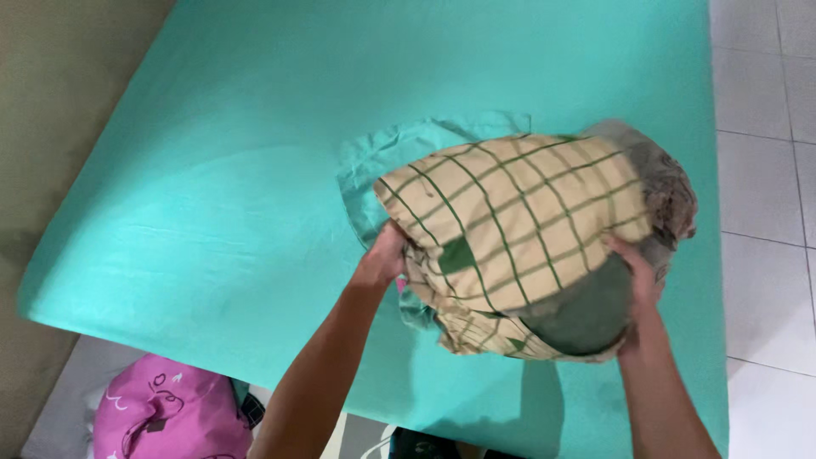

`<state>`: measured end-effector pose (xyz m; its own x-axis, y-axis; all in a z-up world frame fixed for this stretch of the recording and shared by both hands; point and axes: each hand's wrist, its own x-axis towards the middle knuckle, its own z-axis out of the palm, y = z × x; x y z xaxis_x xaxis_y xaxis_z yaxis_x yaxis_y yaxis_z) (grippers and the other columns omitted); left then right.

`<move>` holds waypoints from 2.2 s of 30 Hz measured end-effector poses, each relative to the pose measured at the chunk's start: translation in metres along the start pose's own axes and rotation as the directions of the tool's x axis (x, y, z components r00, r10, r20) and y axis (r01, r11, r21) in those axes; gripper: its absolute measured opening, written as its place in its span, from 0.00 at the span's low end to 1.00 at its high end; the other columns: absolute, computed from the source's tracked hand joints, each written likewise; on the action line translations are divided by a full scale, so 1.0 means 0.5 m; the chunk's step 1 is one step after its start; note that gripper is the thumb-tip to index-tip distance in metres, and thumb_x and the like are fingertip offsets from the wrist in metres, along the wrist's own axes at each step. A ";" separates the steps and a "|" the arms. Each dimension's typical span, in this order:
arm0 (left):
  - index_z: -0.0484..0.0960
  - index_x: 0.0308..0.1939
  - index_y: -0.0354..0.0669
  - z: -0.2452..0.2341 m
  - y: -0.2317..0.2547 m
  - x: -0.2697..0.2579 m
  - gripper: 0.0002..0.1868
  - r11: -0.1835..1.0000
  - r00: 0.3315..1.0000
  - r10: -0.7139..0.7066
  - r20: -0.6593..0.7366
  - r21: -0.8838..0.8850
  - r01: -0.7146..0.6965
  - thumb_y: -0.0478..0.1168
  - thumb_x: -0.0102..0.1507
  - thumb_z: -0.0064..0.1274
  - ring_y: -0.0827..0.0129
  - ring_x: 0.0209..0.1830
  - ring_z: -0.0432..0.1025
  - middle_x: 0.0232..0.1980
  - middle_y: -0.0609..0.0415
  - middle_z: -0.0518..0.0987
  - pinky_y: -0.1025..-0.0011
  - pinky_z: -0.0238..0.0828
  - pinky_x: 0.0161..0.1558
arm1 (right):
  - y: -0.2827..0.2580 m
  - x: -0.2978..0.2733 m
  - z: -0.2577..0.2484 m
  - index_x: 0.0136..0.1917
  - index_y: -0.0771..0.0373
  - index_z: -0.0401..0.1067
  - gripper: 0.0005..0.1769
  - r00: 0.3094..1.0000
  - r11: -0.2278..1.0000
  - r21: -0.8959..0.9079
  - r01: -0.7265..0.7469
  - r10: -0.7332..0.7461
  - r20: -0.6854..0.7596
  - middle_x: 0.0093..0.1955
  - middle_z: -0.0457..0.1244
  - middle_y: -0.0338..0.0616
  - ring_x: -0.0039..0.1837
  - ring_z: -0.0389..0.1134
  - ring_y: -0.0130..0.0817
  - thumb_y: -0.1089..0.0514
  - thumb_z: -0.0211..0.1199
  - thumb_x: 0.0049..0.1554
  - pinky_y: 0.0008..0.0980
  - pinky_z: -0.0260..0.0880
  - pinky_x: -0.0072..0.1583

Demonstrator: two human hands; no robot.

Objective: The person gathers several folded cloths and a pillow on a bed, then wraps them together into a bundle using a light green sheet. They secure the bundle by tying the sheet and then use a duster to pat the bundle. Finally, they wrap the bundle with a pink cloth and tie it.

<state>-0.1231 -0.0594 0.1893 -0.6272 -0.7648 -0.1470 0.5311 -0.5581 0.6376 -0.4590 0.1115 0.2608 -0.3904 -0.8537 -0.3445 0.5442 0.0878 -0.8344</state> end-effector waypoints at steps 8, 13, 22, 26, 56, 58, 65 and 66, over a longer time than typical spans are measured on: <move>0.88 0.48 0.37 0.407 0.074 0.052 0.31 0.919 0.712 0.124 0.691 0.191 -0.345 0.30 0.38 0.61 0.48 0.77 0.65 0.69 0.45 0.74 0.55 0.59 0.81 | -0.206 0.040 -0.210 0.80 0.67 0.57 0.37 0.948 0.898 -0.401 0.182 -0.269 -0.172 0.75 0.60 0.55 0.74 0.63 0.50 0.50 0.49 0.61 0.47 0.63 0.73; 0.82 0.63 0.56 0.466 -0.038 0.001 0.40 0.609 0.588 -0.244 0.772 0.593 -0.527 0.34 0.45 0.70 0.53 0.80 0.59 0.80 0.52 0.64 0.55 0.53 0.78 | -0.232 -0.028 -0.171 0.81 0.62 0.52 0.38 0.902 0.764 -0.611 -0.206 -0.095 -0.422 0.77 0.56 0.58 0.75 0.60 0.54 0.43 0.43 0.64 0.53 0.62 0.70; 0.82 0.56 0.49 0.017 -0.314 0.130 0.24 0.156 0.990 0.089 0.113 0.980 -0.126 0.39 0.54 0.59 0.48 0.60 0.72 0.57 0.44 0.79 0.57 0.68 0.62 | -0.129 -0.013 -0.154 0.82 0.51 0.38 0.63 0.949 0.255 -0.917 -0.305 0.000 -0.316 0.83 0.40 0.59 0.81 0.45 0.61 0.34 0.64 0.42 0.64 0.50 0.75; 0.72 0.62 0.55 -0.139 -0.279 0.096 0.29 -0.187 0.959 0.237 -0.156 0.961 0.203 0.39 0.55 0.56 0.44 0.60 0.68 0.58 0.47 0.74 0.47 0.64 0.58 | 0.063 0.023 -0.132 0.80 0.52 0.47 0.61 0.996 -0.469 -0.881 -0.059 -0.086 -0.021 0.87 0.32 0.64 0.84 0.31 0.71 0.26 0.71 0.46 0.72 0.42 0.75; 0.76 0.48 0.39 -0.147 -0.156 0.036 0.25 -0.163 0.942 0.335 0.011 0.986 0.047 0.54 0.61 0.67 0.41 0.45 0.77 0.43 0.41 0.83 0.47 0.73 0.45 | 0.342 0.316 0.005 0.50 0.70 0.68 0.18 0.909 0.500 -0.778 -0.381 0.357 -0.216 0.42 0.63 0.57 0.41 0.64 0.51 0.62 0.66 0.47 0.49 0.64 0.46; 0.75 0.52 0.45 -0.179 -0.161 0.018 0.23 -0.380 0.924 0.381 0.004 0.912 0.153 0.35 0.54 0.61 0.41 0.43 0.77 0.46 0.46 0.80 0.46 0.73 0.40 | 0.363 0.356 -0.060 0.48 0.68 0.68 0.15 0.916 0.562 -0.726 -0.395 0.302 -0.264 0.41 0.63 0.54 0.39 0.63 0.49 0.60 0.66 0.49 0.48 0.63 0.45; 0.77 0.44 0.46 -0.315 -0.174 -0.029 0.18 -0.306 0.778 0.627 -0.041 0.905 0.294 0.27 0.52 0.56 0.48 0.47 0.72 0.44 0.48 0.75 0.53 0.68 0.48 | 0.312 0.444 -0.234 0.39 0.62 0.69 0.09 0.905 0.820 -0.402 -0.409 0.307 -0.294 0.35 0.62 0.46 0.33 0.60 0.42 0.56 0.65 0.53 0.42 0.58 0.40; 0.77 0.44 0.46 -0.323 -0.190 -0.029 0.18 -0.224 0.780 0.624 -0.048 0.945 0.237 0.27 0.51 0.56 0.49 0.48 0.71 0.45 0.48 0.75 0.56 0.68 0.50 | 0.298 0.448 -0.227 0.37 0.61 0.69 0.09 0.908 0.829 -0.395 -0.396 0.289 -0.303 0.35 0.62 0.45 0.32 0.59 0.41 0.55 0.64 0.54 0.41 0.58 0.39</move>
<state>-0.0726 -0.0471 0.0087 -0.1301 -0.9603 0.2469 -0.8062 0.2474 0.5374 -0.5495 -0.0084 0.0106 -0.4220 -0.5946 -0.6844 0.3128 0.6131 -0.7255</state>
